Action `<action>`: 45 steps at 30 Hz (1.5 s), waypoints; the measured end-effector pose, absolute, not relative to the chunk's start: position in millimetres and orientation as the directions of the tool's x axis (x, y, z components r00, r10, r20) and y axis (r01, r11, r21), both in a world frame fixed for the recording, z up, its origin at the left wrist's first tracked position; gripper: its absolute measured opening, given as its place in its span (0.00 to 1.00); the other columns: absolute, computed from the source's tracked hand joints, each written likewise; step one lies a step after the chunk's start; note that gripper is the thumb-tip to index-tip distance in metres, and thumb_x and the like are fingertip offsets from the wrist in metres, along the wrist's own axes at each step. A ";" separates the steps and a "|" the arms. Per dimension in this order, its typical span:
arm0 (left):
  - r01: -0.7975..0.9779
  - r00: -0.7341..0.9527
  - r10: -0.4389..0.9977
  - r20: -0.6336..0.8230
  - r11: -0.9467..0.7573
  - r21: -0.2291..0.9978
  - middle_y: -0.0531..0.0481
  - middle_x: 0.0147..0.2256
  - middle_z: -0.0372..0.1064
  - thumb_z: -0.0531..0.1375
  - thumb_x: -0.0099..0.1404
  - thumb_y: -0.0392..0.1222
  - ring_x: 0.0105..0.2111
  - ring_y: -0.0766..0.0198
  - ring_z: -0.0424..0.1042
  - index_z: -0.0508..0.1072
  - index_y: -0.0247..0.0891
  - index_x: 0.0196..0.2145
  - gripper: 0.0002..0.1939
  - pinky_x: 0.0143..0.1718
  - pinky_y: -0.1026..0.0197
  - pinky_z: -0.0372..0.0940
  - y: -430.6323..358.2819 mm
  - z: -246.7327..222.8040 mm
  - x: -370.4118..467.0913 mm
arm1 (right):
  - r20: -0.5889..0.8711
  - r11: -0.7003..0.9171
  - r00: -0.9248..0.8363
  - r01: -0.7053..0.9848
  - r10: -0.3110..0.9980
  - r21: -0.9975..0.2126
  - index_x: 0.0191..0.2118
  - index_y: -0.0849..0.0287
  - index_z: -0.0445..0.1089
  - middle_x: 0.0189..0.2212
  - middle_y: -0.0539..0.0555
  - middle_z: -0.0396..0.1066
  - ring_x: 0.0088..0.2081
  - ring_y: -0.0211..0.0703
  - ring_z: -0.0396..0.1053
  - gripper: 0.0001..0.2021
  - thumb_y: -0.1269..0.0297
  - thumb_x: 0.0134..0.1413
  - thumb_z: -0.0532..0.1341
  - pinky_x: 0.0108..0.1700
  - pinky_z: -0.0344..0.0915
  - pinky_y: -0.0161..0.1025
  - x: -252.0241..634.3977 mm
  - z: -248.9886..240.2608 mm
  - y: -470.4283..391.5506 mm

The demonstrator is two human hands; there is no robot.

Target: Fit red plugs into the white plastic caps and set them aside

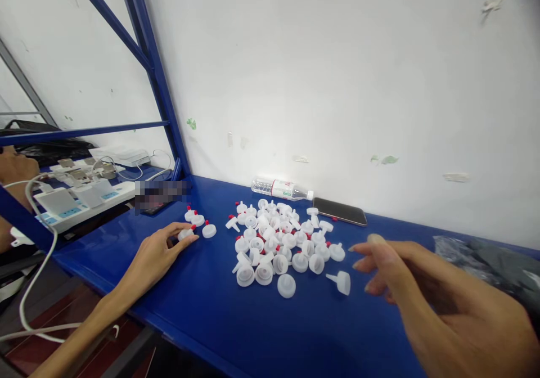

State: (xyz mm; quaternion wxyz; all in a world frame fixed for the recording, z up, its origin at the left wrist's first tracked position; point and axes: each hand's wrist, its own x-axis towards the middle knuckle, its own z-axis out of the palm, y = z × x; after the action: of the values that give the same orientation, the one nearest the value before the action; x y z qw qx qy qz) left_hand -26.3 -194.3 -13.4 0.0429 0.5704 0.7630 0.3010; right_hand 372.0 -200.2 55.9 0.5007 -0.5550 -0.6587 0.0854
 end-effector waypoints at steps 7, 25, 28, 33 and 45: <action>0.853 -0.368 0.883 0.292 0.196 0.483 0.43 0.46 0.79 0.60 0.59 0.70 0.40 0.48 0.77 0.83 0.42 0.45 0.31 0.36 0.55 0.69 -191.8 -15.5 -33.4 | 0.537 0.351 0.060 0.695 0.842 -0.628 0.32 0.50 0.79 0.26 0.49 0.80 0.25 0.44 0.80 0.19 0.43 0.62 0.59 0.19 0.69 0.31 380.0 52.8 -188.2; 0.931 -0.015 0.818 0.575 -0.198 0.307 0.46 0.45 0.75 0.55 0.72 0.47 0.48 0.53 0.70 0.77 0.44 0.45 0.13 0.55 0.51 0.63 -212.5 -4.4 41.6 | -0.008 0.159 -0.168 0.946 0.986 -0.283 0.42 0.46 0.78 0.36 0.51 0.79 0.35 0.53 0.79 0.11 0.71 0.57 0.64 0.34 0.65 0.42 371.2 8.9 -173.8; 0.902 0.057 0.897 0.438 -0.235 0.363 0.45 0.48 0.75 0.55 0.72 0.48 0.49 0.53 0.71 0.77 0.44 0.49 0.15 0.54 0.51 0.66 -211.5 -5.2 56.7 | 0.031 0.198 -0.199 0.922 0.979 -0.334 0.45 0.46 0.77 0.35 0.51 0.80 0.35 0.55 0.79 0.11 0.67 0.58 0.64 0.34 0.65 0.43 371.6 8.7 -174.5; 0.871 0.121 0.956 0.267 -0.231 0.433 0.45 0.49 0.74 0.55 0.73 0.48 0.47 0.55 0.74 0.75 0.45 0.55 0.17 0.49 0.54 0.70 -214.6 -4.5 70.6 | 0.067 0.255 -0.248 0.898 0.966 -0.358 0.48 0.45 0.76 0.36 0.52 0.81 0.37 0.56 0.79 0.12 0.64 0.58 0.65 0.34 0.64 0.42 368.4 6.3 -175.3; 0.857 0.135 0.948 0.288 -0.258 0.447 0.49 0.48 0.69 0.55 0.74 0.47 0.42 0.61 0.72 0.67 0.48 0.59 0.17 0.47 0.58 0.69 -223.6 -12.9 86.8 | -0.010 0.270 -0.309 0.848 0.951 -0.456 0.47 0.43 0.77 0.38 0.49 0.80 0.41 0.54 0.78 0.10 0.61 0.59 0.67 0.39 0.65 0.43 359.3 19.4 -181.1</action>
State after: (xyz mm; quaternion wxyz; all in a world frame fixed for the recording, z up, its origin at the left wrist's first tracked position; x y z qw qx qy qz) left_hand 86.8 -223.6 -12.9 0.0870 0.7483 0.6030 0.2625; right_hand 359.3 -181.1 19.4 0.1339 -0.5725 -0.7856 0.1924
